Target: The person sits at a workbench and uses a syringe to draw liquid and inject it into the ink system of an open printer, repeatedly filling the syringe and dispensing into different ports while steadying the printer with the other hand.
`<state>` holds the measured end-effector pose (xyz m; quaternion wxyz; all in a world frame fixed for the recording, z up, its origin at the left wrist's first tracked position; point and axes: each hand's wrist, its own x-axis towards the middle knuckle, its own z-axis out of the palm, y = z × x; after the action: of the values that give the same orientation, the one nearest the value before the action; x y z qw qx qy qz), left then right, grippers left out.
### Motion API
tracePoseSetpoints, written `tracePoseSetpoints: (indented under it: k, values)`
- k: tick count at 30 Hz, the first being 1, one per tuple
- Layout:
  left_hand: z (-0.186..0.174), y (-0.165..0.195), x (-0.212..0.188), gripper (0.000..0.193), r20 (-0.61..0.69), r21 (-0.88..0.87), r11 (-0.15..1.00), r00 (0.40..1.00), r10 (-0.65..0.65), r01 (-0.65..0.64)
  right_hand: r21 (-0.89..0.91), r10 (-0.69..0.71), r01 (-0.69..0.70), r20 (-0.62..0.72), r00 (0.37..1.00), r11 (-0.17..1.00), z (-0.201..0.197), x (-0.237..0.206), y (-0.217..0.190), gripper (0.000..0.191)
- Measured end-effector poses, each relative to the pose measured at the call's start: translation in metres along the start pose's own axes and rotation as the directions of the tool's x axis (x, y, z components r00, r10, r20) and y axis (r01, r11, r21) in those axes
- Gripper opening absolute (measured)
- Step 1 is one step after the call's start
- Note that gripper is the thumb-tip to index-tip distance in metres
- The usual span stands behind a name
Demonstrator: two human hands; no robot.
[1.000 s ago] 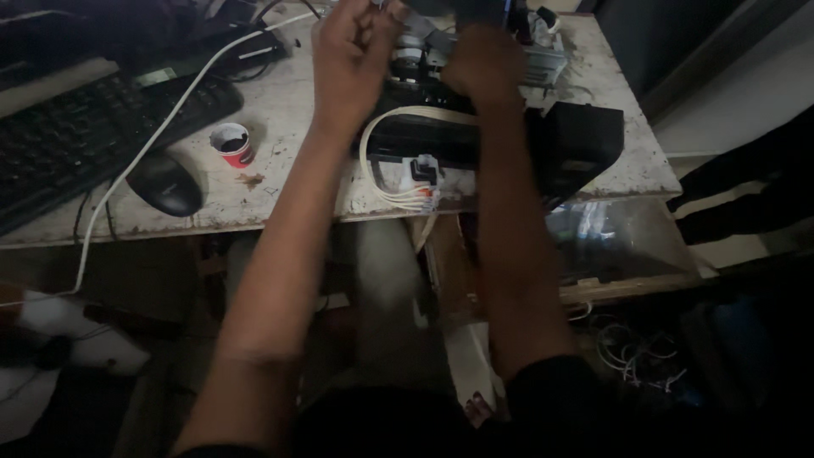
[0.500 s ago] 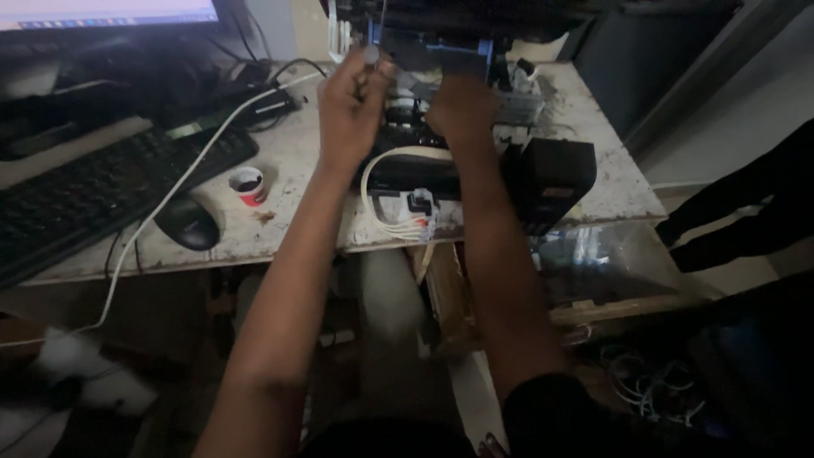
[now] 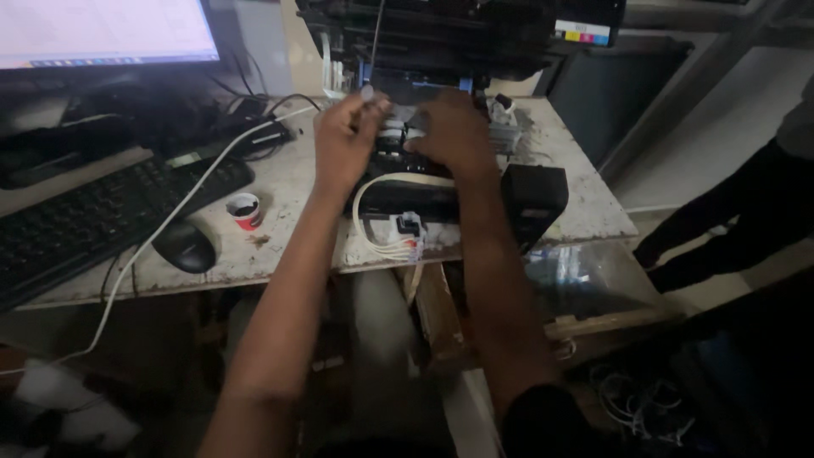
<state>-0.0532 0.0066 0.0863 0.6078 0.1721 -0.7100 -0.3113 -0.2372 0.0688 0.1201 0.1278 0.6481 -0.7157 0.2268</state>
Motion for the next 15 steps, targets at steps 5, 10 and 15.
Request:
tracePoseSetpoints:
  k: [5,10,15]
  values:
    - [0.000,0.004,0.003,0.017,-0.043,0.070,0.993,0.994,0.096,-0.093,0.562,-0.390,0.340,-0.034,0.920,0.754,-0.012,0.014,-0.003,0.029]
    - [0.001,0.017,-0.012,0.021,-0.211,-0.026,0.998,0.977,0.042,-0.049,0.850,-0.199,0.158,-0.065,0.978,0.503,0.006,0.031,0.006,0.035]
    - [-0.023,0.000,-0.058,0.018,-0.211,0.208,0.928,0.912,0.351,-0.309,0.960,0.183,0.010,-0.064,0.981,0.279,0.013,0.035,0.030,0.072]
